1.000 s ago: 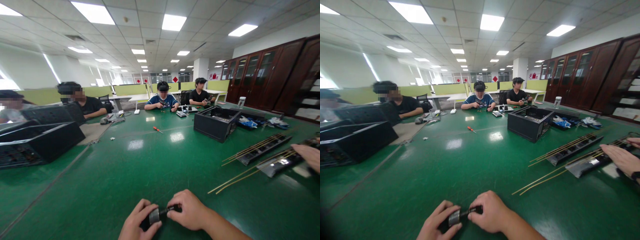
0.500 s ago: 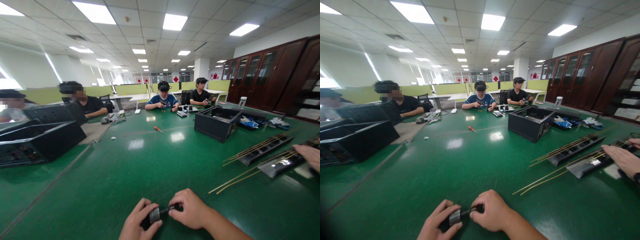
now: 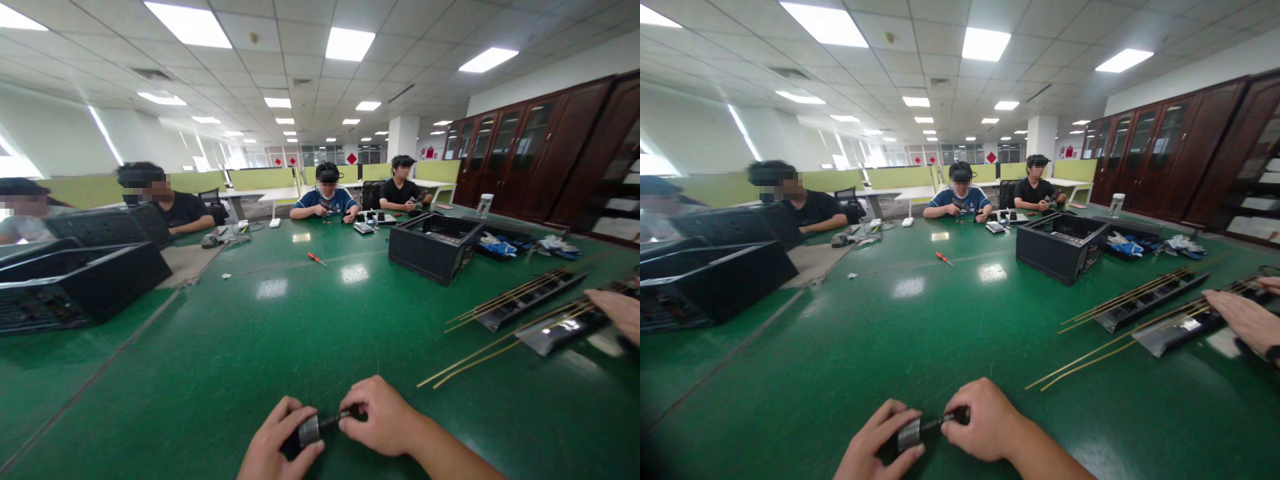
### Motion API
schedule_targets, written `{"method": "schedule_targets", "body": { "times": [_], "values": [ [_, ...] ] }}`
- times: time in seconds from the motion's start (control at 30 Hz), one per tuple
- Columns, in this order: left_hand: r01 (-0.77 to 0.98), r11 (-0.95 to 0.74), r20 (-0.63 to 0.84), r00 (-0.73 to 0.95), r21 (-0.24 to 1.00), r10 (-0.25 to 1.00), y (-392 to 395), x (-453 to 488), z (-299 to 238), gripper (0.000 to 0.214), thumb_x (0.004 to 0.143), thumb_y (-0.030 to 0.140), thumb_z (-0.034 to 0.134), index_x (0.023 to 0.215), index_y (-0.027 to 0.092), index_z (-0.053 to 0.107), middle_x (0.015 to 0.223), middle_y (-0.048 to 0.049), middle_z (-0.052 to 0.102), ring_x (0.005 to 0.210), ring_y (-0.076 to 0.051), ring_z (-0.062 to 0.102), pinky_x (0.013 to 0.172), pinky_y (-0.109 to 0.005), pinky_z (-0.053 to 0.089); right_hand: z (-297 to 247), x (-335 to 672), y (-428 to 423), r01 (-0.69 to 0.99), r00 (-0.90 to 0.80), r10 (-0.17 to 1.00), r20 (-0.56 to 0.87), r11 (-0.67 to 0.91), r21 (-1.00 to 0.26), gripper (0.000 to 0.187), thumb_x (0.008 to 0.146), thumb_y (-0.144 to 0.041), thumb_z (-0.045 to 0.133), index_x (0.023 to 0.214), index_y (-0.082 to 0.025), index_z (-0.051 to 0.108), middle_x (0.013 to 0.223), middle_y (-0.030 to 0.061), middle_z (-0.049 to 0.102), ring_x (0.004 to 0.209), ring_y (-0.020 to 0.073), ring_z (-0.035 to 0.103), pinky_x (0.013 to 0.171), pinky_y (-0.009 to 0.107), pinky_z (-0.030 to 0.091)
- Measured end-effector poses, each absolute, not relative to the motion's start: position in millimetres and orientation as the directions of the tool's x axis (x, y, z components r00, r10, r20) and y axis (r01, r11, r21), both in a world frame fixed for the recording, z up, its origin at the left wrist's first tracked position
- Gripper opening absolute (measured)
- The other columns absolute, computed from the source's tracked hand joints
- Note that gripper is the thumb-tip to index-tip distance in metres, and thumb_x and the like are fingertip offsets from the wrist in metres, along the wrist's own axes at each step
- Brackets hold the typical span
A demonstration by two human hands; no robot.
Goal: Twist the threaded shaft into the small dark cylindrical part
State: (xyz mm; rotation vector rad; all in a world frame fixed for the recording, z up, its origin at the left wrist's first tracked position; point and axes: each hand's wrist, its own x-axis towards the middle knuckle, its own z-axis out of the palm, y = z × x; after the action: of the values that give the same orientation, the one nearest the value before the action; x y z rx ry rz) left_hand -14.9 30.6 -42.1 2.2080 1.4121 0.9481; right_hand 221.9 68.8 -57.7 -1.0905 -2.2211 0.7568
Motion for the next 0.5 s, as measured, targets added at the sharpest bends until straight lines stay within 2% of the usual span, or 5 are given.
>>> {"method": "schedule_targets", "body": {
  "times": [0.5],
  "values": [
    [0.657,-0.434,0.339,0.276,0.616,0.899,31.2,-17.2,-45.2,0.022,0.079,0.029,0.079,0.101,0.028,0.077,0.094,-0.0010,0.069,0.087,-0.019,0.071,0.080,-0.022,0.058,-57.8,224.7,68.9,0.484,-0.510,0.821,0.255,0.519,-0.704,0.017,0.080,-0.028,0.067,0.089,-0.019,0.080,0.075,0.0025,0.074,0.066,0.0143,0.062,0.062,0.022,0.041]
  ]
}}
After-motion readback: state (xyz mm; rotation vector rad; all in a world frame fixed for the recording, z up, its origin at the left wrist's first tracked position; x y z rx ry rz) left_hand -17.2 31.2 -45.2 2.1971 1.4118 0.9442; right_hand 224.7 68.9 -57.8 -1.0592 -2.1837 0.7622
